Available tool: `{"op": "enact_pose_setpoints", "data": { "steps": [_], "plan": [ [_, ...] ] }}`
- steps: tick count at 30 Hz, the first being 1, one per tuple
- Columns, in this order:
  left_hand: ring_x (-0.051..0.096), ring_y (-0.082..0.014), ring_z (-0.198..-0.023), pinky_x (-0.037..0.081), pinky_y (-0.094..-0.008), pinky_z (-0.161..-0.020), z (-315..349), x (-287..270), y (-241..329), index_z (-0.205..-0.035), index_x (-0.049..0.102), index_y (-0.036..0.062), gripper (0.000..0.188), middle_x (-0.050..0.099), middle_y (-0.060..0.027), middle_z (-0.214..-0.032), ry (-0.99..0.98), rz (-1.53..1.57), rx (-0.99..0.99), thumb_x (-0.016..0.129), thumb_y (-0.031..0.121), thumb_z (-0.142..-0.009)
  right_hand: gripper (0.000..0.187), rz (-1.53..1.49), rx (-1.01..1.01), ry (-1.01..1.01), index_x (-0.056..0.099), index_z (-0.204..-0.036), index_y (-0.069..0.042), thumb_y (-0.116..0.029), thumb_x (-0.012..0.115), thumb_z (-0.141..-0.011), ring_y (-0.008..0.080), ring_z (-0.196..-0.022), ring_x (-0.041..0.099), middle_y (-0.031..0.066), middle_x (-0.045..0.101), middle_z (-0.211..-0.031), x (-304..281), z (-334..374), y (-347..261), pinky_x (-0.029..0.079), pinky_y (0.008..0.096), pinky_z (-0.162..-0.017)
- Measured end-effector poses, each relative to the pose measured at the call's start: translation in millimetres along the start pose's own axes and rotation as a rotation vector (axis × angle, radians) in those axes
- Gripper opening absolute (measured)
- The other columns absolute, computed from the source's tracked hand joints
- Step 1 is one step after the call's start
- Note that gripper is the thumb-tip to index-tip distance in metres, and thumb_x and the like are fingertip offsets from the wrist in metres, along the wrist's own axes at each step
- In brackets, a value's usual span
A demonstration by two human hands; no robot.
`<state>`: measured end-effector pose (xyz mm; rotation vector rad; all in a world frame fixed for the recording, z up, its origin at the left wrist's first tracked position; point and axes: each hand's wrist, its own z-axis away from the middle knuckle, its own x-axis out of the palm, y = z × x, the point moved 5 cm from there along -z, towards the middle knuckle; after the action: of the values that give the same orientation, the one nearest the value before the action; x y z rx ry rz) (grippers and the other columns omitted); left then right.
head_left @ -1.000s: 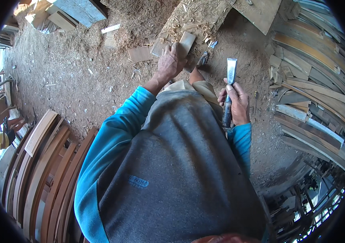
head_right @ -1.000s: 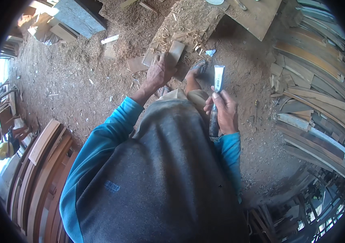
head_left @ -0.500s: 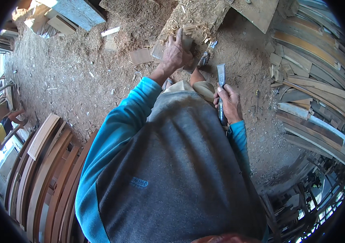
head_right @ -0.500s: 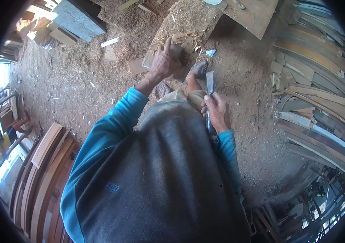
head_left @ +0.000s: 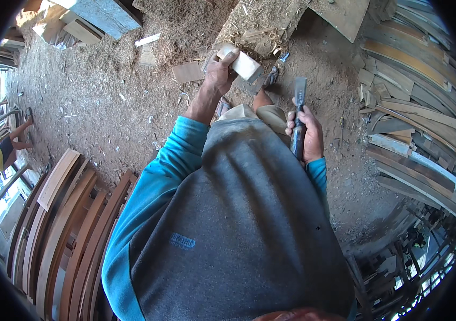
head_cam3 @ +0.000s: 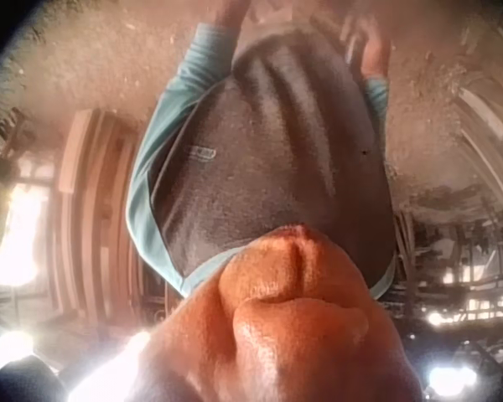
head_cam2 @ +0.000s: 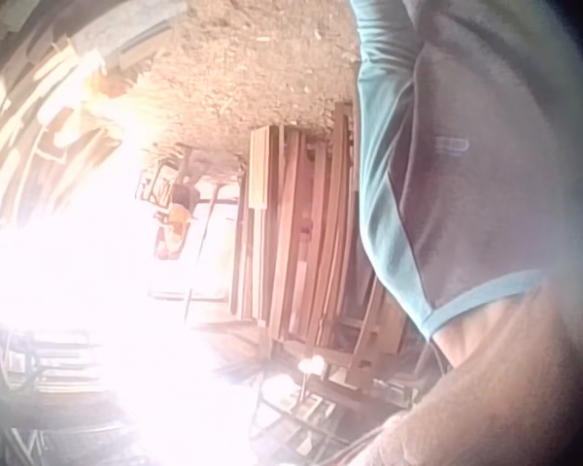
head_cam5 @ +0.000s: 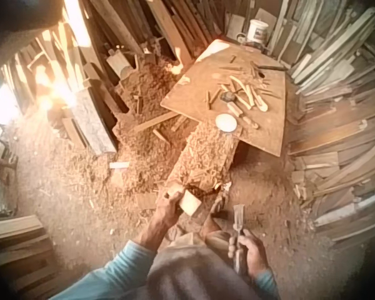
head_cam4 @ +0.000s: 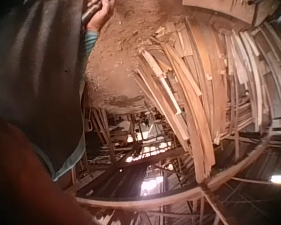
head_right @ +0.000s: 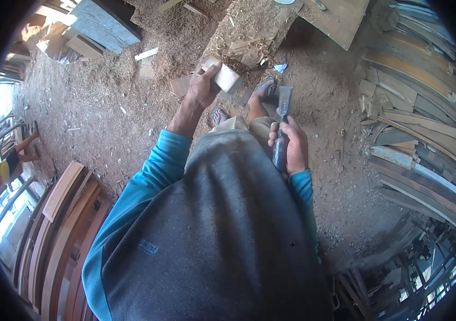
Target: The person uses a chisel to shave and shape a small piece of wood, turning the wood over and picking up secondary wood scraps from a workbench to compare or work on them.
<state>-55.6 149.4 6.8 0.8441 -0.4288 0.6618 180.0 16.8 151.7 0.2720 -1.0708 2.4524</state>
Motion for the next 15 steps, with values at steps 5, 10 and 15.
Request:
{"op": "enact_pose_setpoints", "data": {
  "steps": [5, 10, 15],
  "plan": [
    [0.068, -0.0195, -0.099, 0.06, -0.0384, -0.086, 21.0, 8.4, 4.0, -0.129, 0.055, 0.0113, 0.04, 0.067, -0.0054, -0.11, 0.08, -0.118, 0.034, 0.075, 0.014, -0.094, 0.031, 0.076, 0.021, -0.021, 0.051, -0.129, -0.004, -0.018, 0.053, -0.102, 0.0135, -0.076, 0.061, 0.0083, 0.061, -0.096, -7.0, -0.8, 3.3, 0.054, 0.0276, -0.062],
    [0.066, -0.016, -0.095, 0.06, -0.038, -0.086, 24.1, -8.6, -5.6, -0.121, 0.056, 0.0119, 0.032, 0.066, -0.0056, -0.107, 0.185, -0.11, 0.039, 0.074, 0.018, -0.095, 0.027, 0.135, -0.017, 0.001, 0.053, -0.125, -0.001, -0.016, 0.054, -0.102, 0.0137, -0.077, 0.062, 0.0088, 0.062, -0.095, -8.1, -5.9, 12.2, 0.054, 0.0276, -0.062],
    [0.067, -0.0163, -0.094, 0.059, -0.039, -0.088, 22.1, -24.9, -8.2, -0.124, 0.056, 0.0131, 0.035, 0.066, -0.0058, -0.108, 0.127, -0.224, -0.05, 0.066, 0.038, -0.102, 0.033, 0.179, -0.021, -0.003, 0.052, -0.131, 0.0, -0.015, 0.054, -0.102, 0.0138, -0.076, 0.062, 0.0095, 0.063, -0.095, -4.5, -4.5, 9.0, 0.055, 0.0275, -0.061]
  ]
}}
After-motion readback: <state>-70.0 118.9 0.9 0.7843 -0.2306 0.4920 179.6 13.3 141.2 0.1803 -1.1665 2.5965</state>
